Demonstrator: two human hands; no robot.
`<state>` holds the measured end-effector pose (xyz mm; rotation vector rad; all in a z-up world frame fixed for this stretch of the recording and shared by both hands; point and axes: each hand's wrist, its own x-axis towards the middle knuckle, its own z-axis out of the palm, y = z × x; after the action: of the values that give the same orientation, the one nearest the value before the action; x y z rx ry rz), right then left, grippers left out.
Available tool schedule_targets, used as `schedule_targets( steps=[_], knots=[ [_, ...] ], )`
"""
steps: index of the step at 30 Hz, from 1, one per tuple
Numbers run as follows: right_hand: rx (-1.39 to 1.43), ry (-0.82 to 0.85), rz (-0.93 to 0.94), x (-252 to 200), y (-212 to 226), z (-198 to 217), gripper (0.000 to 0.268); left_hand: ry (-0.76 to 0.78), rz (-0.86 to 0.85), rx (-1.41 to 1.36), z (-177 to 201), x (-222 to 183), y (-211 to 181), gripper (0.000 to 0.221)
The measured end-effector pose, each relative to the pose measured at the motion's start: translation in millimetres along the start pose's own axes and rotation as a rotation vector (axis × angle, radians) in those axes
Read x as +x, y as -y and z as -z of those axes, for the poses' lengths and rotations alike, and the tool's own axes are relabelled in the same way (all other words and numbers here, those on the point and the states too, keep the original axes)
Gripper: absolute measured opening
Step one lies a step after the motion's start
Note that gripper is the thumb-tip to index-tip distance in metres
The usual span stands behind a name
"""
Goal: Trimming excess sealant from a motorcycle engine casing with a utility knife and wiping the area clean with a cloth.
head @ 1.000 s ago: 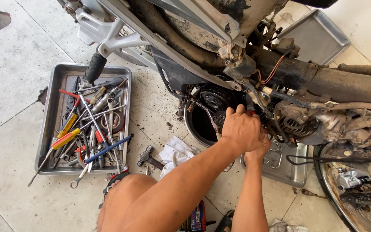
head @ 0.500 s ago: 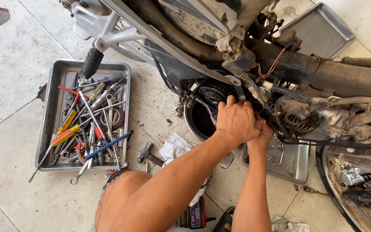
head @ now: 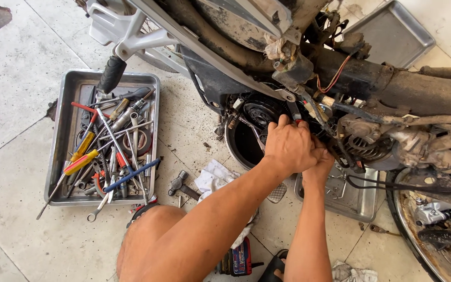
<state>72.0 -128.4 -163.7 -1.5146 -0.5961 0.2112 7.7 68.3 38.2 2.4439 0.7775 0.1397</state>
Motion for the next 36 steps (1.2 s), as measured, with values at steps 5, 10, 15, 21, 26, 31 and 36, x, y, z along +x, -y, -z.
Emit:
schedule_targets(
  steps=[5, 10, 15, 21, 26, 31, 36],
  knots=[
    [0.011, -0.018, -0.001, -2.9, 4.4, 2.4, 0.023, 0.015, -0.014, 0.001, 0.4, 1.8, 0.7, 0.068],
    [0.020, -0.022, 0.003, -3.3, -0.3, -1.2, 0.023, 0.036, -0.046, 0.021, 1.9, -1.8, 1.0, 0.068],
    [0.032, -0.024, -0.004, -4.5, -1.6, 0.0, 0.023, -0.009, -0.019, -0.015, -8.6, 6.9, 3.2, 0.070],
    [0.037, -0.045, -0.004, -6.4, -8.7, 0.2, 0.023, 0.007, -0.048, 0.015, -7.1, 0.5, 2.9, 0.069],
    [0.040, -0.042, -0.010, 35.2, 24.2, -34.2, 0.023, 0.011, -0.032, 0.007, -8.1, 4.3, 4.3, 0.070],
    [0.046, -0.060, -0.007, 75.8, 49.9, -67.5, 0.023, 0.032, -0.021, -0.030, -2.6, 2.3, 1.1, 0.072],
    [0.057, -0.067, -0.001, 81.9, 54.0, -74.6, 0.023, 0.051, -0.068, 0.024, -6.5, 2.7, 4.0, 0.074]
  ],
)
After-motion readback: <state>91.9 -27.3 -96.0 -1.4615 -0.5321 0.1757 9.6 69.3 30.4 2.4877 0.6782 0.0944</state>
